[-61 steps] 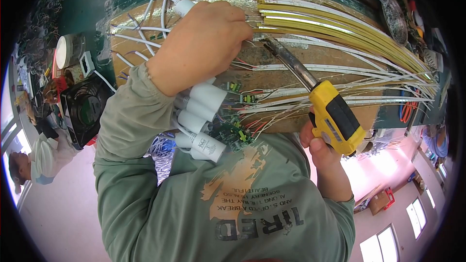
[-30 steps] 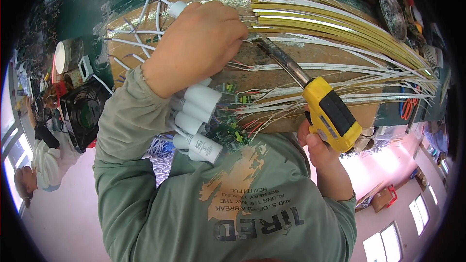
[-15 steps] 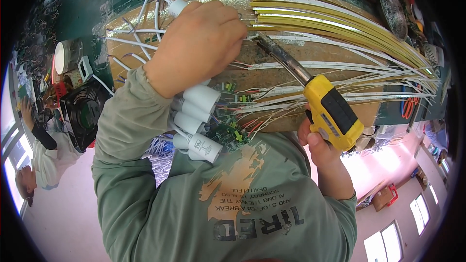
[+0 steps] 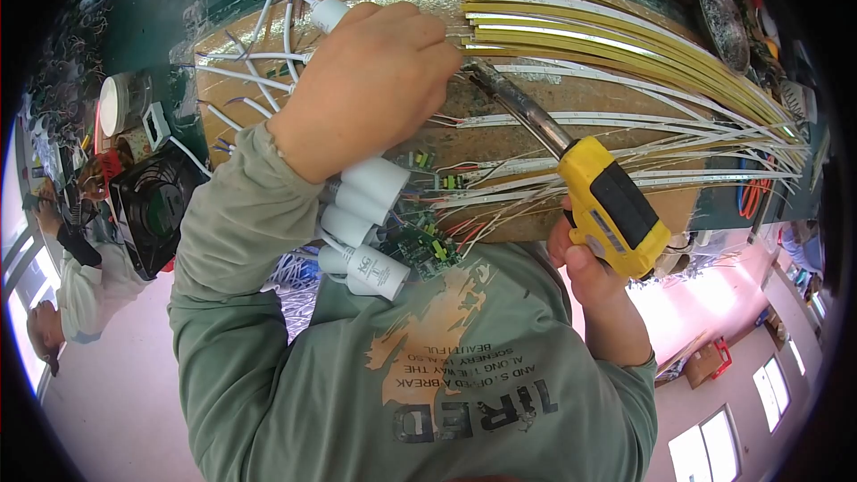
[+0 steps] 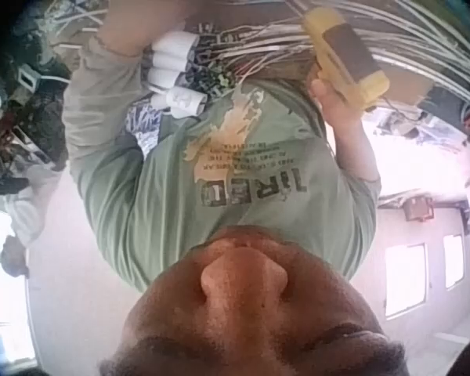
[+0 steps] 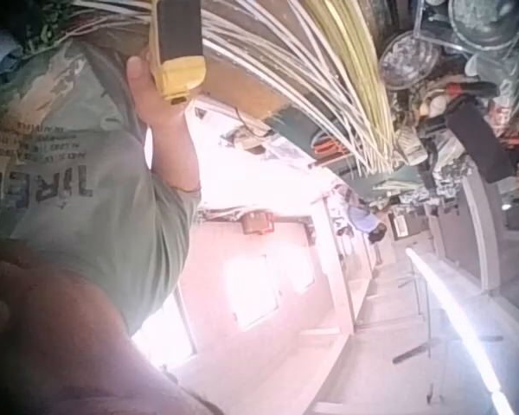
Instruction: The person solders electrical wires connected to driver components onto LED light strips using a soldering gun.
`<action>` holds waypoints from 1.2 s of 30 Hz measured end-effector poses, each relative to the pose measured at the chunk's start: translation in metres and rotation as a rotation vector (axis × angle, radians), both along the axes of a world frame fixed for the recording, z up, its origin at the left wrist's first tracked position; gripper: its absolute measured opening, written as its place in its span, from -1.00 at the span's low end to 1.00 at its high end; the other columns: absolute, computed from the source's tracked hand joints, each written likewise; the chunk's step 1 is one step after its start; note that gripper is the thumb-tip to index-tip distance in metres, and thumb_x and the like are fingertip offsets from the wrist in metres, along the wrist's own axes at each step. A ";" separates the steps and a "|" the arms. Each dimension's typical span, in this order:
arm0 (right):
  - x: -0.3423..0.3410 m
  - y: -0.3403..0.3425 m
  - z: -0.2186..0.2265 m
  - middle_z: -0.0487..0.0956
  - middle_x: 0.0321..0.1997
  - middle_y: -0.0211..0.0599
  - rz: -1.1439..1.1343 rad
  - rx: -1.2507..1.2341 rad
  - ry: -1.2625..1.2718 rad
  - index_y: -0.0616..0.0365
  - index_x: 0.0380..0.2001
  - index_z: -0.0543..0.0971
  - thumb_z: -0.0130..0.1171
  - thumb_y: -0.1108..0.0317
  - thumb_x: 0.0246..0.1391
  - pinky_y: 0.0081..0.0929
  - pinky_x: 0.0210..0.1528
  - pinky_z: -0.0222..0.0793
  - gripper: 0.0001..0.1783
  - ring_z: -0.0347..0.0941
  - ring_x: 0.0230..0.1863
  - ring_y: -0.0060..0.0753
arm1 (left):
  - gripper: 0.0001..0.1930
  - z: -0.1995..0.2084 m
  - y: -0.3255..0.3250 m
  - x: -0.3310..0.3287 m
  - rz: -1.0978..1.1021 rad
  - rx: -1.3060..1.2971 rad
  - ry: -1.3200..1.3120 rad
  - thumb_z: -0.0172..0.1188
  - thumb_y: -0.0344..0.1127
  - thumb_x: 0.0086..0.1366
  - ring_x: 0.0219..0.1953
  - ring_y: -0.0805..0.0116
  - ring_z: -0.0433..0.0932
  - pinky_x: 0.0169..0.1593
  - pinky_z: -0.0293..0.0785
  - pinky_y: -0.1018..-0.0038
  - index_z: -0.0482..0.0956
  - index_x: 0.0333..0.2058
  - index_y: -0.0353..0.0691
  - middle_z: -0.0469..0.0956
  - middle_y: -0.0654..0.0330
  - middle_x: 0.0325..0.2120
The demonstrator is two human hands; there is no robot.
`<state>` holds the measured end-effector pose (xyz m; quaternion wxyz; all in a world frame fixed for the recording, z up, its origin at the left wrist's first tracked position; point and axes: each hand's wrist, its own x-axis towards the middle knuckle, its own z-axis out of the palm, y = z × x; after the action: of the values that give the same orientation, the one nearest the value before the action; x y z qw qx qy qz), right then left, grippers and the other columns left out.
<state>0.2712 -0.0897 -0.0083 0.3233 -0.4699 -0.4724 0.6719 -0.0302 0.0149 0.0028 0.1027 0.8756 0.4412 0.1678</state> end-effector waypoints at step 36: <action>-0.002 0.000 0.003 0.38 -0.57 -0.39 -0.081 -0.065 0.066 0.34 0.17 0.31 0.41 0.01 -0.02 -0.59 -0.56 0.19 -0.15 0.25 -0.61 -0.56 | -0.87 0.003 -0.001 0.002 0.003 -0.030 0.034 0.24 -0.42 0.03 -0.21 0.14 0.48 -0.10 0.39 0.26 0.55 -0.39 -0.20 0.47 0.20 -0.38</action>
<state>0.2691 -0.0895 -0.0054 0.3504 -0.4764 -0.4200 0.6883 -0.0281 0.0137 0.0061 0.1079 0.8759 0.4468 0.1466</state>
